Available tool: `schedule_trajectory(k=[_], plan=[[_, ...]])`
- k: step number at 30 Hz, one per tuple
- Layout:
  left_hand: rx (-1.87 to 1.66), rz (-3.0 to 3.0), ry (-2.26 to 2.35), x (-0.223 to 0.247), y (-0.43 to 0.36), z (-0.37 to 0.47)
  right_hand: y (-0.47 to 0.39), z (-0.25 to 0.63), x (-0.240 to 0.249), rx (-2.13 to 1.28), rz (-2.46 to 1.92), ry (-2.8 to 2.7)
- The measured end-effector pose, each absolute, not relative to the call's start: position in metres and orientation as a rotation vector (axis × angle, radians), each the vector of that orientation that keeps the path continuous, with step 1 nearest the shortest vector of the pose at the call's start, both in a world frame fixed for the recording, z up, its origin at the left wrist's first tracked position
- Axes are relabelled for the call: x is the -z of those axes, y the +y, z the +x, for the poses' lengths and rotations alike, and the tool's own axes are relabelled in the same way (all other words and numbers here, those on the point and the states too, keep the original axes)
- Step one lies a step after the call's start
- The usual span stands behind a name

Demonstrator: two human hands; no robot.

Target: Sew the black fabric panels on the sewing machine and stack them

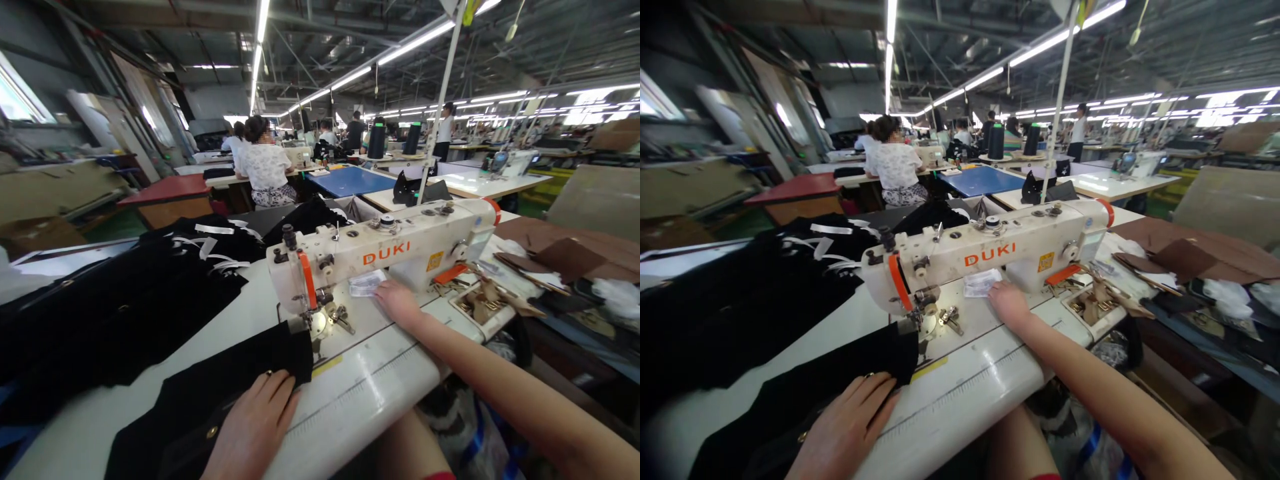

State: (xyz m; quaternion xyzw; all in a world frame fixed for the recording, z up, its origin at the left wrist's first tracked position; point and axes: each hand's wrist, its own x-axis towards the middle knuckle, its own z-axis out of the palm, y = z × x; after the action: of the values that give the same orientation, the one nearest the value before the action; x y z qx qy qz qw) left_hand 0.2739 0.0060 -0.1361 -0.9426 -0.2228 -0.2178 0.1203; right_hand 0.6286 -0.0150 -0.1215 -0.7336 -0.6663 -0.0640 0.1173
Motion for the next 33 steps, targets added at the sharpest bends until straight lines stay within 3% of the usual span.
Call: schedule_trajectory(k=[23, 28, 33], plan=[[0.729, -2.702, -0.816, 0.137, 0.01, 0.273, -0.001, 0.633, 0.121, 0.043, -2.079, -1.442], [0.809, -2.75, -0.83, 0.127, 0.006, 0.27, -0.019, 0.621, 0.118, 0.056, -1.954, -1.513], [0.975, -2.623, -0.806, 0.114, -0.004, 0.277, -0.051, 0.56, 0.12, 0.256, -1.542, -2.027]])
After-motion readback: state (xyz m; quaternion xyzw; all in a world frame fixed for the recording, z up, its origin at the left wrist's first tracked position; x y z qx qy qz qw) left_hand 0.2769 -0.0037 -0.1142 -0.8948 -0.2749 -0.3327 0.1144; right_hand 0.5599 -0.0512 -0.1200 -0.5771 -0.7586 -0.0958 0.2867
